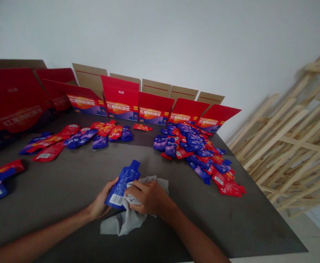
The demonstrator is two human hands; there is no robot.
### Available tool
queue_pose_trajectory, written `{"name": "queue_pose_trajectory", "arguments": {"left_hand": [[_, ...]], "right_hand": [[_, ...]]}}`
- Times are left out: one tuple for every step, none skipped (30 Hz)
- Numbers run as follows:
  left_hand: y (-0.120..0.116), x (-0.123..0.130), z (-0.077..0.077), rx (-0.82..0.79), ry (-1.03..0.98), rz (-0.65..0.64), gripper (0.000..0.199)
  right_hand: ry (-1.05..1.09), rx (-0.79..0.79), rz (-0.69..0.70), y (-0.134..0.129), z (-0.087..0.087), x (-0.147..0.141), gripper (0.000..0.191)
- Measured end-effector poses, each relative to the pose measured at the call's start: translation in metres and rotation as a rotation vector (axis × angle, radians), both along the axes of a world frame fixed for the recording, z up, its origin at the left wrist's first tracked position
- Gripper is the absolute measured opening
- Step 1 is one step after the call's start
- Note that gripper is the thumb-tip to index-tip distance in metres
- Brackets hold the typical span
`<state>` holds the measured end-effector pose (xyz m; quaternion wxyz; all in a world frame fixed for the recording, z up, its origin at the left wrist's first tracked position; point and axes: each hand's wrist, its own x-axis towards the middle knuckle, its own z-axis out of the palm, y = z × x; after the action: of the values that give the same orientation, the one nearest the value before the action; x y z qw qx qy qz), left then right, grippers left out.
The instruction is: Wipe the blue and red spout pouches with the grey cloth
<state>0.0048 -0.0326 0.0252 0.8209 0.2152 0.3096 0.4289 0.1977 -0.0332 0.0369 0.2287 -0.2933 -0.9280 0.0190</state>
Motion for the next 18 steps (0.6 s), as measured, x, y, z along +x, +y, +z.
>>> {"name": "queue_pose_trajectory", "arguments": {"left_hand": [[0.000, 0.000, -0.001, 0.009, 0.003, -0.014, 0.032], [0.001, -0.001, -0.001, 0.019, 0.004, -0.028, 0.035], [0.001, -0.001, -0.002, 0.029, 0.002, -0.034, 0.038], [0.003, -0.002, -0.002, 0.042, -0.005, -0.033, 0.040], [0.005, -0.003, -0.002, 0.057, -0.014, -0.028, 0.043], [0.008, -0.004, -0.003, 0.072, -0.019, -0.024, 0.044], [0.012, -0.005, -0.002, 0.089, -0.015, -0.021, 0.045], [0.018, -0.006, -0.002, 0.107, 0.002, -0.016, 0.046], [0.025, -0.006, -0.001, 0.129, 0.035, -0.005, 0.047], [0.034, -0.005, 0.001, 0.154, 0.090, 0.009, 0.047], [0.045, -0.003, 0.003, 0.186, 0.165, 0.024, 0.049], [0.056, 0.001, 0.007, 0.233, 0.259, 0.036, 0.050], [0.069, 0.007, 0.012, 0.297, 0.382, 0.029, 0.051], [0.082, 0.016, 0.018, 0.384, 0.511, 0.000, 0.053], [0.096, 0.027, 0.025, 0.517, 0.649, -0.044, 0.054], [0.109, 0.039, 0.033, 0.690, 0.780, -0.106, 0.053], [0.122, 0.052, 0.040, 0.760, 0.818, -0.121, 0.046], [0.134, 0.065, 0.047, 0.804, 0.837, -0.134, 0.039]], "right_hand": [[-0.020, 0.010, 0.020, -0.001, -0.001, 0.000, 0.024], [-0.038, 0.018, 0.033, -0.002, -0.001, 0.000, 0.026], [-0.053, 0.024, 0.040, -0.003, -0.002, -0.001, 0.028], [-0.066, 0.026, 0.048, -0.004, -0.002, -0.001, 0.029], [-0.079, 0.025, 0.053, -0.004, -0.002, -0.002, 0.030], [-0.090, 0.021, 0.061, -0.005, -0.002, -0.003, 0.030], [-0.099, 0.017, 0.071, -0.005, -0.002, -0.005, 0.029], [-0.107, 0.013, 0.082, -0.005, -0.002, -0.006, 0.028], [-0.114, 0.011, 0.092, -0.005, -0.002, -0.008, 0.027], [-0.120, 0.008, 0.098, -0.005, -0.003, -0.009, 0.027], [-0.127, 0.004, 0.099, -0.005, -0.004, -0.011, 0.027], [-0.132, -0.003, 0.096, -0.005, -0.005, -0.012, 0.027], [-0.137, -0.011, 0.090, -0.005, -0.006, -0.013, 0.027], [-0.142, -0.019, 0.083, -0.005, -0.007, -0.013, 0.027], [-0.146, -0.028, 0.076, -0.005, -0.008, -0.014, 0.027], [-0.150, -0.036, 0.069, -0.005, -0.009, -0.014, 0.027], [-0.154, -0.043, 0.064, -0.005, -0.010, -0.014, 0.028], [-0.159, -0.049, 0.062, -0.005, -0.011, -0.014, 0.028]]}}
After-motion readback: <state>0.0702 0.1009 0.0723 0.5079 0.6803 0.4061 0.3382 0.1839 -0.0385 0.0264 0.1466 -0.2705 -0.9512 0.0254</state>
